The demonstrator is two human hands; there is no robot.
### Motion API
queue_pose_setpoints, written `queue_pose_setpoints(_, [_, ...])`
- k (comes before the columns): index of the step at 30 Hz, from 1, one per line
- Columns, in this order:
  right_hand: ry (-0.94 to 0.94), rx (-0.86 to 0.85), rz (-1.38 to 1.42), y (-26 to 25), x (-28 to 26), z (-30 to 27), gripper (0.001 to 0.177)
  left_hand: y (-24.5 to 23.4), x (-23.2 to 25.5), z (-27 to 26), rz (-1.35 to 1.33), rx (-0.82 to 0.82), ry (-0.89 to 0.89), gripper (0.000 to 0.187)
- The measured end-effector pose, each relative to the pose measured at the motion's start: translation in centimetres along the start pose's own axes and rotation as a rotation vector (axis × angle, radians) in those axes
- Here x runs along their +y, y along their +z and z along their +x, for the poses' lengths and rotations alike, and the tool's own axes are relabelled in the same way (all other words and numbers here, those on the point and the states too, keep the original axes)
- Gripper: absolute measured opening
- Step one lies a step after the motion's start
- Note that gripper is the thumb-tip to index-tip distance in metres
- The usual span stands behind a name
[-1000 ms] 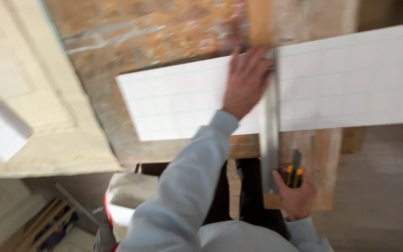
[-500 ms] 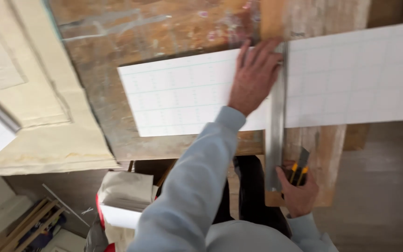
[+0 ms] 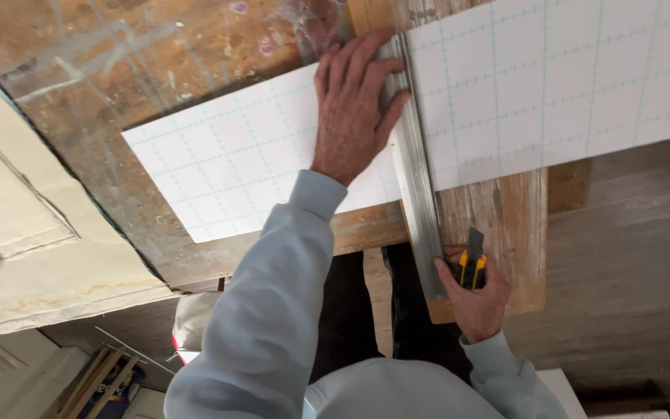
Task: Measuring and cutting pieces of white foam board using a straight edge and a utility knife.
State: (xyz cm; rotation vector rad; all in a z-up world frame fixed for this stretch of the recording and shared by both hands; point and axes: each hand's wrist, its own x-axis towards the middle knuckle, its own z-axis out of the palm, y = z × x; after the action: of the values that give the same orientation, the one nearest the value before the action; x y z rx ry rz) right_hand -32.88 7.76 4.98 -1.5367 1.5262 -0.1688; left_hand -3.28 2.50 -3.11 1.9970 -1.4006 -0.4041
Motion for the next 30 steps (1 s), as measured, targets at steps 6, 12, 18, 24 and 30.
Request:
queue_pose_setpoints(6, [-0.055,-0.002,-0.017,-0.1,1.0,0.2,0.027,0.7,-0.4,0.0,0.028,0.023,0.016,0.035])
queue_pose_setpoints(12, [0.002,-0.034,0.000,-0.3,0.9,0.1,0.027,0.8,-0.5,-0.1,0.025,0.025,0.005,0.041])
queue_pose_setpoints(18, [-0.018,-0.021,-0.036,-0.1,0.6,0.2,0.027,0.5,-0.4,-0.1,-0.009,0.035,-0.016,0.070])
queue_pose_setpoints(24, [-0.037,-0.017,-0.012,-0.1,0.2,0.1,0.026,0.5,-0.4,0.0,-0.027,0.038,-0.027,0.075])
queue_pose_setpoints(30, [-0.003,-0.031,-0.012,-0.1,0.1,0.0,0.025,0.3,-0.4,-0.1,0.008,0.007,-0.015,0.051])
